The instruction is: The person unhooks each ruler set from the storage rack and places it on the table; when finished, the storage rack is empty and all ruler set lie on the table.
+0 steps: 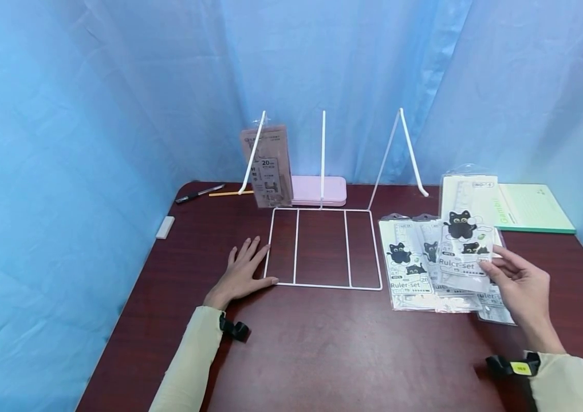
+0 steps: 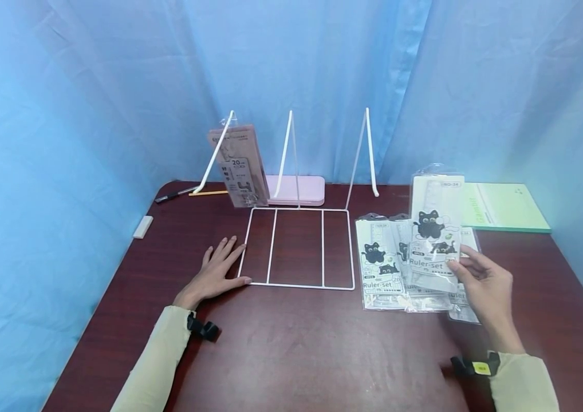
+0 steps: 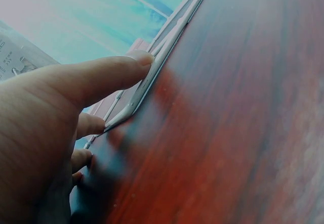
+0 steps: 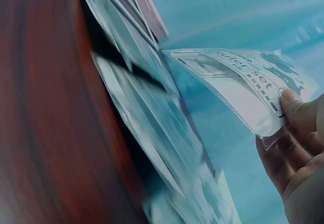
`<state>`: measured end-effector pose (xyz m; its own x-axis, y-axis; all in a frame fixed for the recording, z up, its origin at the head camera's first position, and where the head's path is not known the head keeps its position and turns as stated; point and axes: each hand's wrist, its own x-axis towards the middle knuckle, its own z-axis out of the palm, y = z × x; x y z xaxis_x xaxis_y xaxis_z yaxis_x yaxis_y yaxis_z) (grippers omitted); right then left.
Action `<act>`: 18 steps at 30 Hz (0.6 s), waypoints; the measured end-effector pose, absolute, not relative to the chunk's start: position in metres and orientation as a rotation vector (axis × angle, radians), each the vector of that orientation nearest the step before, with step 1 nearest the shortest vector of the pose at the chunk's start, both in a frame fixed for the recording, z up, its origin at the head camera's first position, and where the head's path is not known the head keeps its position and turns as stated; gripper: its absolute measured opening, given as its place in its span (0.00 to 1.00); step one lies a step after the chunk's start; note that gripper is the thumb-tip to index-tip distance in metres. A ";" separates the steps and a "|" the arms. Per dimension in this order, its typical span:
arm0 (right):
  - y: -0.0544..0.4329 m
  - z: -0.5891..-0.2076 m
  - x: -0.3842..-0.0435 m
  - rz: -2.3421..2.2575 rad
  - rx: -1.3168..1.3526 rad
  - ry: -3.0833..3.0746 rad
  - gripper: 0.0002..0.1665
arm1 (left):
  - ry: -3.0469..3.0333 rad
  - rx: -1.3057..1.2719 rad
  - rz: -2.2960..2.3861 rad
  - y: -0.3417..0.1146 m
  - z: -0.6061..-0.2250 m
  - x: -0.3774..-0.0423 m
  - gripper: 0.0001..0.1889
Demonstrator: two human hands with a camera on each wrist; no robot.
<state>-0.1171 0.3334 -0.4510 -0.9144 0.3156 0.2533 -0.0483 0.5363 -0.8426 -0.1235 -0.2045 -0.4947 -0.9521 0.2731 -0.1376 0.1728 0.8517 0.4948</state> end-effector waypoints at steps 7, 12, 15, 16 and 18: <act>0.367 -0.448 -0.121 1.389 -0.322 -2.434 0.26 | 2.832 0.347 0.701 -0.204 -0.495 -0.124 0.49; 0.388 -0.449 -0.123 1.413 -0.413 -2.442 0.27 | 2.833 0.331 0.700 -0.204 -0.494 -0.124 0.49; 0.402 -0.452 -0.122 1.418 -0.439 -2.451 0.27 | 2.836 0.330 0.705 -0.204 -0.494 -0.124 0.49; 0.407 -0.453 -0.121 1.434 -0.450 -2.446 0.27 | 2.836 0.330 0.706 -0.204 -0.494 -0.124 0.49; 0.416 -0.457 -0.120 1.468 -0.472 -2.447 0.28 | 2.835 0.330 0.709 -0.204 -0.495 -0.124 0.49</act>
